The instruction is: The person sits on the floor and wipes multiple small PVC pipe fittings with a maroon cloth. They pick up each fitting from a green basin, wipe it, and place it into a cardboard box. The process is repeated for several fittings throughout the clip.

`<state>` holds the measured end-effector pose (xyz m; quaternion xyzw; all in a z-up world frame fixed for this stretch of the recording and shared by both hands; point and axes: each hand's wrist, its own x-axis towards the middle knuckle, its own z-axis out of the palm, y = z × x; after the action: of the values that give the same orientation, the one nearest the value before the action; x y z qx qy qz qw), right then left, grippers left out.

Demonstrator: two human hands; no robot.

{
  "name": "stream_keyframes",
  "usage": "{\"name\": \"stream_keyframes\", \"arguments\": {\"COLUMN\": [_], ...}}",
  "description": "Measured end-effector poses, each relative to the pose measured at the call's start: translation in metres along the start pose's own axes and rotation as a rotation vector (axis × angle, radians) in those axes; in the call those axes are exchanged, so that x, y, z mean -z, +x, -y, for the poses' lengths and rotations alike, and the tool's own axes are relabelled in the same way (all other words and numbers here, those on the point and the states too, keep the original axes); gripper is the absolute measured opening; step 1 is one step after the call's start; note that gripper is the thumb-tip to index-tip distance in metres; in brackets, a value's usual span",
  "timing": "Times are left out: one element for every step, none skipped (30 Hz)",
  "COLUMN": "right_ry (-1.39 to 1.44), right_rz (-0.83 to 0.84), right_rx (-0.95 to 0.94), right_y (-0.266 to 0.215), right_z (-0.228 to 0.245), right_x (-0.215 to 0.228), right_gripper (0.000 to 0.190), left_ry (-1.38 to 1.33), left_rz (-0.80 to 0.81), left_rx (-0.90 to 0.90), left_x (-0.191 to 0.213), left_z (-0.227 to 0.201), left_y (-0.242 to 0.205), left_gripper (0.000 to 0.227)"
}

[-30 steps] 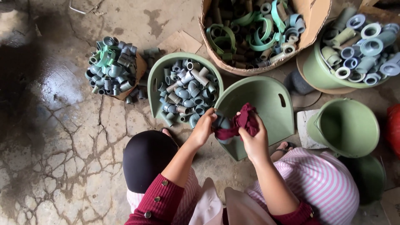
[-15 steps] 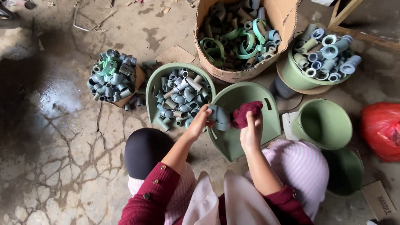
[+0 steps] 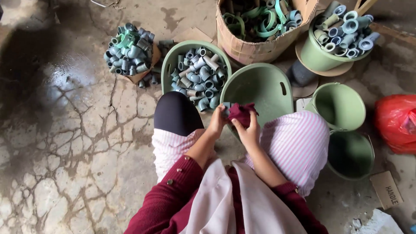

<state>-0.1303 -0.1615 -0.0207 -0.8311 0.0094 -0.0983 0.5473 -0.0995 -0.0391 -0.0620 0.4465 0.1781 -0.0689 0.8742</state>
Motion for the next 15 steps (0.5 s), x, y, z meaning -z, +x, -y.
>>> {"name": "stream_keyframes", "arguments": {"right_ry": [0.000, 0.004, 0.010, 0.008, 0.334, 0.657, 0.650, 0.713, 0.776, 0.773, 0.516, 0.259, 0.256, 0.096, -0.062], "right_rz": [-0.001, -0.065, -0.129, -0.141, -0.151, -0.152, -0.159, -0.177, -0.196, -0.196, -0.120, -0.037, -0.030, -0.001, 0.026], "right_rx": [0.001, -0.069, -0.138, -0.149, -0.277, -0.403, -0.415, -0.393, -0.370, -0.372, -0.337, -0.297, -0.296, -0.190, -0.083], "right_y": [-0.002, 0.004, 0.011, 0.010, 0.010, 0.009, 0.008, 0.013, 0.019, 0.014, 0.010, 0.007, 0.005, 0.007, 0.009], "right_z": [-0.005, -0.009, -0.014, -0.005, 0.004, 0.011, -0.008, -0.025, -0.042, -0.028, -0.013, 0.002, -0.004, -0.009, -0.013], "right_x": [0.002, 0.000, -0.002, -0.003, -0.005, -0.006, -0.010, -0.016, -0.022, -0.016, -0.010, -0.005, -0.009, -0.016, -0.022], "right_gripper": [0.067, 0.059, 0.052, 0.052, 0.041, 0.030, 0.030, 0.034, 0.038, 0.038, 0.045, 0.052, 0.052, 0.060, 0.068], "left_ry": [0.000, -0.100, -0.200, -0.193, -0.259, -0.333, -0.333, -0.284, -0.236, -0.237, -0.262, -0.290, -0.295, -0.315, -0.336], "left_rz": [0.001, 0.003, 0.006, 0.012, 0.023, 0.024, 0.021, 0.025, 0.029, 0.028, 0.044, 0.056, 0.051, -0.001, -0.054], "left_rx": [0.000, 0.014, 0.030, 0.043, 0.035, 0.030, 0.044, 0.038, 0.032, 0.035, 0.057, 0.074, 0.071, 0.089, 0.108], "left_x": [-0.002, -0.004, -0.005, 0.002, 0.009, 0.017, 0.021, 0.024, 0.026, 0.012, -0.003, -0.017, -0.017, -0.019, -0.020], "left_z": [-0.002, -0.009, -0.016, -0.010, -0.003, 0.007, 0.015, 0.018, 0.021, 0.006, -0.010, -0.027, -0.023, -0.022, -0.022], "left_y": [-0.009, -0.010, -0.011, 0.002, 0.015, 0.025, 0.029, 0.038, 0.048, 0.033, 0.018, 0.004, 0.002, 0.004, 0.006], "left_gripper": [0.043, 0.046, 0.048, 0.048, 0.051, 0.054, 0.054, 0.055, 0.056, 0.056, 0.063, 0.071, 0.071, 0.068, 0.066]}}
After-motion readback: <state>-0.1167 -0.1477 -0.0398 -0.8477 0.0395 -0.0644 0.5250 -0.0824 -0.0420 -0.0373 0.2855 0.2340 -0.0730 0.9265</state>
